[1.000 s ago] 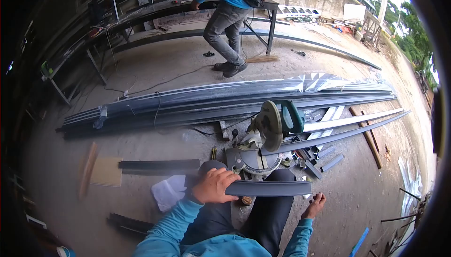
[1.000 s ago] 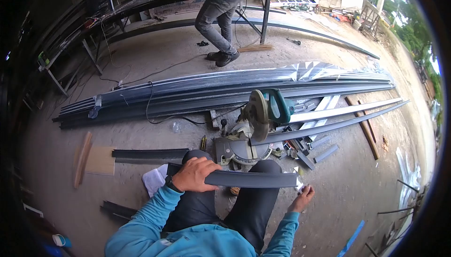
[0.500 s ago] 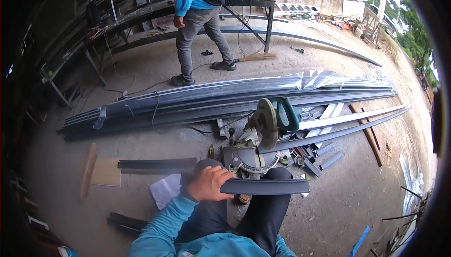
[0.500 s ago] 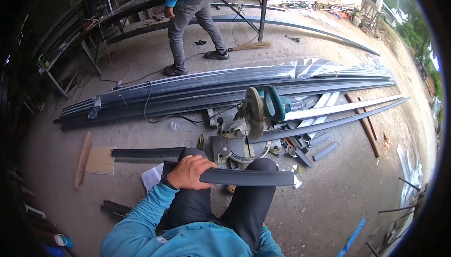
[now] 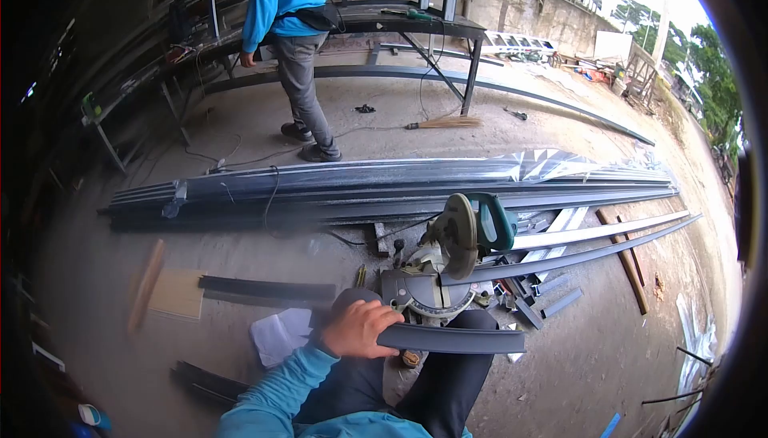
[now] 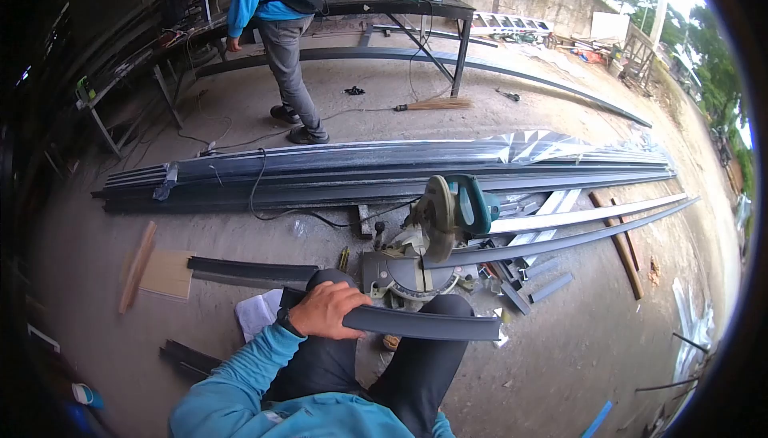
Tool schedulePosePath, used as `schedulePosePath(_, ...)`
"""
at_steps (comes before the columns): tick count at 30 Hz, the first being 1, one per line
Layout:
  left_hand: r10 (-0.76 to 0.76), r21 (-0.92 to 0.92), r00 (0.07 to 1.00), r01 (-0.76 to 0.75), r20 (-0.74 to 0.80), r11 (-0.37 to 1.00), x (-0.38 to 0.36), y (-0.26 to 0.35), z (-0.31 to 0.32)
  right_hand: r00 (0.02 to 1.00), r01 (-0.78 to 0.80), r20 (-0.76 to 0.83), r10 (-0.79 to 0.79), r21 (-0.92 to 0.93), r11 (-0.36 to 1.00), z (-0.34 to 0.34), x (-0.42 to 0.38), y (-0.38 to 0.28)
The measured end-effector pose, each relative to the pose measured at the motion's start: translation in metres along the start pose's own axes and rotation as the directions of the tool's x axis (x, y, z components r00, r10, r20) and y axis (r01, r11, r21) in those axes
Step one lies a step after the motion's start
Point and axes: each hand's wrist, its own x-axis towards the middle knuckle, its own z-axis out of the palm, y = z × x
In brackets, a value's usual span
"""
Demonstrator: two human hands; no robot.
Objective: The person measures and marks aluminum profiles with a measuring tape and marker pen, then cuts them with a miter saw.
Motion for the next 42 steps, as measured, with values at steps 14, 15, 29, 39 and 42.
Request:
schedulePosePath(14, -0.088, 0.054, 0.996, 0.090, -0.030, 0.995, -0.025, 0.006, 0.002, 0.998, 0.017, 0.057, -0.012, -0.083, 0.996, 0.013, 0.015, -0.025)
schedulePosePath(15, -0.097, 0.055, 0.995, 0.099, -0.037, 0.994, -0.028, 0.007, 0.001, 0.998, 0.022, 0.059, -0.017, -0.079, 0.997, 0.012, 0.016, -0.024)
schedulePosePath(29, -0.120, 0.089, 0.993, 0.121, -0.007, 0.989, -0.027, 0.010, -0.004, 0.572, 0.805, -0.519, -0.636, 0.207, 0.556, 0.012, -0.056, -0.247)
schedulePosePath(39, -0.055, 0.035, 0.999, 0.055, 0.002, 0.998, -0.008, 0.009, 0.003, -0.686, 0.521, 0.224, -0.692, 0.815, -0.253, 0.122, -0.451, -0.362)
schedulePosePath(42, -0.067, 0.054, 0.998, 0.067, 0.002, 0.996, -0.008, 0.011, 0.001, -0.773, 0.321, 0.170, -0.612, 0.936, -0.146, 0.127, -0.488, -0.354)
